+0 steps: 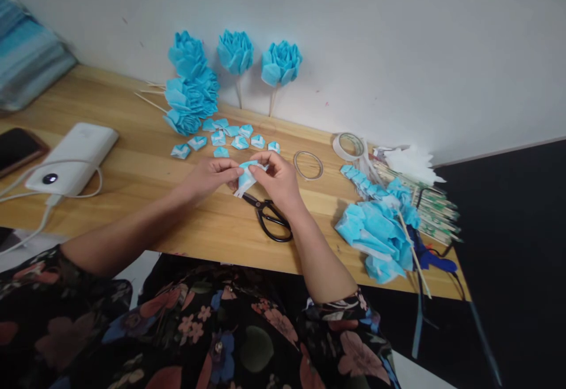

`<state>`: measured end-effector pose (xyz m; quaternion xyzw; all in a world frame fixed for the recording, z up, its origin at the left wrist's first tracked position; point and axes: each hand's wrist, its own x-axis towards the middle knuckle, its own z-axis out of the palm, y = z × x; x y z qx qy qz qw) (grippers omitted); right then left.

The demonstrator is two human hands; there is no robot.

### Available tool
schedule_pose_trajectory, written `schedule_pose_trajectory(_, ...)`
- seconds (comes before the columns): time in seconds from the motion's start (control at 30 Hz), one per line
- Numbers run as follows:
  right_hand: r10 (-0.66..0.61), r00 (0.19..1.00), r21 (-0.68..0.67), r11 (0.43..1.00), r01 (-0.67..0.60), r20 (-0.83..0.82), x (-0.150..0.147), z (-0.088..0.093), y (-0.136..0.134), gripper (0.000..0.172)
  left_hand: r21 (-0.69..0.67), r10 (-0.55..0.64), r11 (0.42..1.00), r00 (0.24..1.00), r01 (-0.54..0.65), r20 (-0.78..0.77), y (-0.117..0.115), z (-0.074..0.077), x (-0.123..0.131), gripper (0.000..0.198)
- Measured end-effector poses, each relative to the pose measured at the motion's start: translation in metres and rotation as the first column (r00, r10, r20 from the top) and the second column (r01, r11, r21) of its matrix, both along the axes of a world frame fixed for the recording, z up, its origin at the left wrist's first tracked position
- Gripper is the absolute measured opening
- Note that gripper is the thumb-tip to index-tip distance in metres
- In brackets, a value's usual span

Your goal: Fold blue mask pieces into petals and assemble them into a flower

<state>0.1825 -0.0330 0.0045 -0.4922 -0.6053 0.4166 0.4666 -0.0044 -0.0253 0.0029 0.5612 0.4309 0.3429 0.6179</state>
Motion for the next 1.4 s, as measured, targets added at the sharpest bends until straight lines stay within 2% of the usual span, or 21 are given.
schedule_pose_trajectory(0.07,0.015,1.0,0.015,1.0,-0.015,-0.02,0.0,0.001,0.0,0.018,-0.002,0.008,1.0,1.0,-0.008,0.0,0.0,0.002,0.0,0.022)
schedule_pose_trajectory(0.23,0.108,0.99,-0.064,0.991,-0.114,-0.092,0.002,0.002,0.002,0.043,0.018,0.012,1.0,1.0,-0.012,-0.013,-0.001,0.004,0.0,0.022)
schedule_pose_trajectory(0.33,0.092,0.994,-0.13,0.986,-0.1,-0.065,0.004,-0.001,0.003,0.037,0.041,0.007,0.999,1.0,-0.006,-0.024,-0.001,0.002,0.0,0.022)
schedule_pose_trajectory(0.43,0.054,0.996,-0.139,0.988,-0.063,-0.072,0.005,-0.005,0.004,0.028,0.036,-0.001,0.999,0.999,0.002,-0.032,-0.001,0.002,0.001,0.02)
schedule_pose_trajectory(0.53,0.019,0.998,-0.083,0.996,-0.024,-0.062,0.004,-0.006,0.004,0.022,0.006,-0.001,1.0,1.0,0.001,-0.03,0.0,0.004,0.001,0.019)
schedule_pose_trajectory(0.67,-0.013,0.999,0.04,0.999,0.011,0.047,0.002,-0.001,-0.001,0.012,-0.059,0.013,0.998,1.0,-0.013,0.012,0.0,0.006,0.0,0.021)
schedule_pose_trajectory(0.83,-0.003,0.982,0.207,0.978,-0.036,0.187,0.002,0.009,-0.005,0.005,-0.185,0.051,0.982,0.991,-0.027,0.125,0.002,0.003,-0.001,0.019)
schedule_pose_trajectory(0.97,0.02,0.959,0.312,0.944,-0.112,0.281,0.006,0.009,-0.002,0.014,-0.247,0.058,0.969,0.978,-0.007,0.2,0.003,0.001,-0.001,0.017)
schedule_pose_trajectory(1.1,0.028,0.951,0.386,0.91,-0.151,0.307,0.009,0.008,0.0,0.021,-0.244,0.039,0.97,0.976,0.015,0.215,0.004,0.0,-0.002,0.017)
schedule_pose_trajectory(1.4,0.029,0.928,0.396,0.899,-0.186,0.371,0.009,0.01,0.0,0.023,-0.198,0.019,0.98,0.974,0.026,0.224,0.006,-0.005,-0.004,0.026)
